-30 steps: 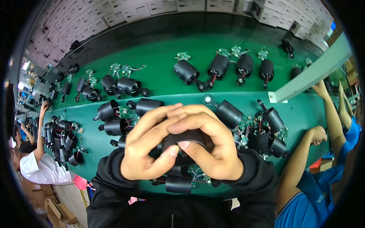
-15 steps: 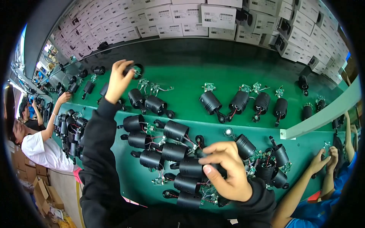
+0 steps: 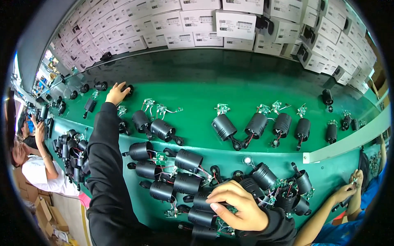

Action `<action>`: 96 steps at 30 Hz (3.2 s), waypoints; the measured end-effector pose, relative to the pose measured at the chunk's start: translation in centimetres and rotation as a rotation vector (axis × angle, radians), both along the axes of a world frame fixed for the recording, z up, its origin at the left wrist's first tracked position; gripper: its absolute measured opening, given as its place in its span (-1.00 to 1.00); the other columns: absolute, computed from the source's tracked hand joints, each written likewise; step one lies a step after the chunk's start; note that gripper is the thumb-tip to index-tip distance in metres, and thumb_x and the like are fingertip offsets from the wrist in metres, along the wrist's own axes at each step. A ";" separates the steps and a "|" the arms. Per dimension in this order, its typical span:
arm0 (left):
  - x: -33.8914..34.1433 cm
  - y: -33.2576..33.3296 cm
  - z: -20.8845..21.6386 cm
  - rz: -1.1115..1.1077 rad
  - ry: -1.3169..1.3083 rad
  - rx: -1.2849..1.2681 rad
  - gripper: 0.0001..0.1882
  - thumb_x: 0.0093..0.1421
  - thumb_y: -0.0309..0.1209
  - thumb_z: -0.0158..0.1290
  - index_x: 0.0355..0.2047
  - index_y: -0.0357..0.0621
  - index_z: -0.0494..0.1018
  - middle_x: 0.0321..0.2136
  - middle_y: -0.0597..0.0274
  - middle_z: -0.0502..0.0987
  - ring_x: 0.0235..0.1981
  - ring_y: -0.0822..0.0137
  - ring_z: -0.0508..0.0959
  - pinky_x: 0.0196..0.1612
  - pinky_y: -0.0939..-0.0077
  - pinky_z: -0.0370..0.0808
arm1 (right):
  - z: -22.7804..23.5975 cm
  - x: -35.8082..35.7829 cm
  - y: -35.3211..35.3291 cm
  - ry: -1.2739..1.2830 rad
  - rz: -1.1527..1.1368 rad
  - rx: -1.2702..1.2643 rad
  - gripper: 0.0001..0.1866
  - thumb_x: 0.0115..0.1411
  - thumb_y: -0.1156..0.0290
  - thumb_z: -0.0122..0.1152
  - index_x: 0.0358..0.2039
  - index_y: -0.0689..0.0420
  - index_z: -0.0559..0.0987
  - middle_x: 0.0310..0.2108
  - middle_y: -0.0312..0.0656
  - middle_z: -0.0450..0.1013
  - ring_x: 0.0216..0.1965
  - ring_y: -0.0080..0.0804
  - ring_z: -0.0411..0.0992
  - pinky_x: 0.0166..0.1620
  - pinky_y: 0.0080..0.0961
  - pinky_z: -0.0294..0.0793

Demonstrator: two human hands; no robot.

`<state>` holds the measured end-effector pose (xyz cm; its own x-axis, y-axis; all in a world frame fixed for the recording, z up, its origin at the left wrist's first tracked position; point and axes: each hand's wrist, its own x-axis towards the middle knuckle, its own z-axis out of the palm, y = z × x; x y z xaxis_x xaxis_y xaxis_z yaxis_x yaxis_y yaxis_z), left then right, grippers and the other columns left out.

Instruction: Assembling the internal circuit boards and housing of security cameras on a factory production line.

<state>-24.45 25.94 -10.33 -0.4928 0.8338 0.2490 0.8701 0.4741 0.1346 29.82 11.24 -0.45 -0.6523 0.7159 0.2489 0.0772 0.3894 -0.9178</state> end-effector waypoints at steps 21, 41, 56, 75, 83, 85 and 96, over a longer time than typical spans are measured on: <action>7.2 -26.3 9.5 -0.002 -0.539 0.309 -0.36 -0.09 -0.13 0.15 -0.06 -0.30 0.34 -0.24 -0.01 0.50 -0.31 0.18 0.52 -0.21 0.44 0.45 | 5.4 -0.4 -14.7 -0.004 0.143 0.001 -0.86 0.02 0.63 0.11 -0.37 0.22 0.55 -0.30 -0.13 0.44 -0.34 -0.38 0.36 -0.22 -0.56 0.33; 30.3 -29.7 9.3 -1.086 -2.420 -0.181 -0.27 -0.05 -0.15 0.05 0.05 -0.35 0.14 -0.10 -0.04 0.41 -0.25 0.20 0.49 -0.12 0.39 0.38 | 0.8 -4.0 -12.2 0.571 -0.133 -0.141 -0.85 0.06 0.65 0.08 -0.32 0.30 0.52 -0.08 0.13 0.34 -0.18 -0.12 0.45 -0.12 -0.40 0.48; 33.4 -25.1 6.9 -1.225 -1.120 0.223 -0.35 -0.09 -0.25 0.15 -0.05 -0.26 0.13 -0.29 0.02 0.41 -0.39 0.23 0.50 -0.34 0.54 0.45 | -1.0 0.9 -5.0 0.010 -0.333 0.373 -0.86 -0.03 0.72 0.16 -0.58 0.18 0.46 -0.54 -0.21 0.41 -0.57 -0.46 0.30 -0.47 -0.70 0.28; 34.3 -24.7 5.9 -1.316 -1.208 0.386 -0.34 -0.16 -0.41 0.25 0.00 -0.24 0.31 -0.24 0.08 0.39 -0.37 0.22 0.46 -0.32 0.50 0.46 | -1.5 -0.5 -5.2 0.284 -0.021 -0.067 -0.86 -0.05 0.63 0.30 -0.40 0.27 0.61 -0.50 -0.22 0.39 -0.61 -0.55 0.22 -0.50 -0.71 0.22; 33.9 -22.8 6.5 -1.448 -1.293 0.132 -0.21 -0.25 -0.43 0.34 0.03 -0.22 0.24 -0.13 0.05 0.33 -0.22 0.17 0.43 -0.13 0.42 0.40 | -3.0 1.7 -4.3 0.433 -0.062 0.031 -0.79 -0.09 0.60 0.35 -0.37 0.29 0.61 -0.47 -0.17 0.45 -0.57 -0.53 0.28 -0.48 -0.69 0.25; 33.7 -22.8 6.9 -1.466 -1.314 0.058 -0.19 -0.28 -0.42 0.37 0.02 -0.22 0.25 -0.14 0.05 0.33 -0.24 0.16 0.44 -0.12 0.42 0.41 | -3.0 2.1 -4.3 0.435 -0.057 0.021 -0.79 -0.10 0.59 0.36 -0.37 0.29 0.61 -0.47 -0.17 0.45 -0.57 -0.53 0.29 -0.48 -0.69 0.25; 33.4 -23.7 7.1 -1.370 -1.150 -0.056 -0.37 -0.18 -0.43 0.31 -0.07 -0.27 0.33 -0.10 0.04 0.38 -0.13 0.20 0.42 -0.05 0.42 0.37 | -3.0 2.7 -5.2 0.446 0.011 -0.050 -0.74 -0.16 0.57 0.41 -0.37 0.29 0.61 -0.46 -0.17 0.46 -0.54 -0.52 0.33 -0.48 -0.70 0.27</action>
